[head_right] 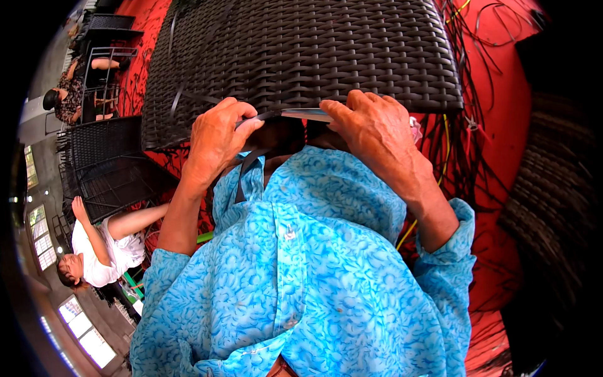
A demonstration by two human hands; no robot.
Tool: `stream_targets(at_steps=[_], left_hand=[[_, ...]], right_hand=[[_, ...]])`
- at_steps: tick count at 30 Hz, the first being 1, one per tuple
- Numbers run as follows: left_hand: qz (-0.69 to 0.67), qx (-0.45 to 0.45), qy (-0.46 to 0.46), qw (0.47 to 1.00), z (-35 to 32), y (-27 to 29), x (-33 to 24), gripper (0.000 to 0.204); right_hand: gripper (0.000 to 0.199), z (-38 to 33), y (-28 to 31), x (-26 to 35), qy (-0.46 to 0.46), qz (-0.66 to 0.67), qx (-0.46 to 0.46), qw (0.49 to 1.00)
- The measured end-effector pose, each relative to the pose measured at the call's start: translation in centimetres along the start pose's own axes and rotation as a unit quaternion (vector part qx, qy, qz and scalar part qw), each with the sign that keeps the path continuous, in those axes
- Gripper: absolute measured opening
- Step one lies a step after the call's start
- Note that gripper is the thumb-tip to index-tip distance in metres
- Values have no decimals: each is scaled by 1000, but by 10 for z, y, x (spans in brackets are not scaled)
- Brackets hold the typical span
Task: The person weaves and repairs a dark wicker chair by hand and using a pair of pliers to tuck in the loose ends of the plastic strips.
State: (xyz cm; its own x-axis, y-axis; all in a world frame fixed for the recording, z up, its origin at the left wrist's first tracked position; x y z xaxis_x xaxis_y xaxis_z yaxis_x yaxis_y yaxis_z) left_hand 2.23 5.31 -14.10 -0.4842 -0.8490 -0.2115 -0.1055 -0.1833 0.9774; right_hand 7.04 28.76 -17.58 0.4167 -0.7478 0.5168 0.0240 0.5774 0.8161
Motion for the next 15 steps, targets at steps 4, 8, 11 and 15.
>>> stream_targets(at_steps=[4, 8, 11, 15], left_hand=[[-23, 23, 31, 999, 8, -5, 4, 11], [-27, 14, 30, 999, 16, -9, 7, 13], [-37, 29, 34, 998, 18, -10, 9, 14], [-35, 41, 40, 998, 21, -11, 12, 15]], right_hand=[[22, 1, 1, -1, -16, 1, 5, 1000], [23, 3, 2, -4, -5, -4, -3, 1000], [23, 4, 3, -6, -10, -7, 9, 1000], [23, 3, 3, -6, -9, 0, 11, 1000]])
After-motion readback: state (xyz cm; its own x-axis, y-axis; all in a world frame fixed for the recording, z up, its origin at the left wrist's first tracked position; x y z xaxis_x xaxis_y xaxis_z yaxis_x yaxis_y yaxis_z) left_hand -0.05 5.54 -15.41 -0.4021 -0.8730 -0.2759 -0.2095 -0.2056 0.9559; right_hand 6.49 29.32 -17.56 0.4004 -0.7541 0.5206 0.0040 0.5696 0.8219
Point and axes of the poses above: each hand's wrist, its own z-axis towards the middle knuckle, its own y-axis out of the back of the hand, x = y × z, the point moved 1 cm from there along z, towards the middle knuckle, and after that the axes turned 6 degrees about z, right-handed, at the moved point
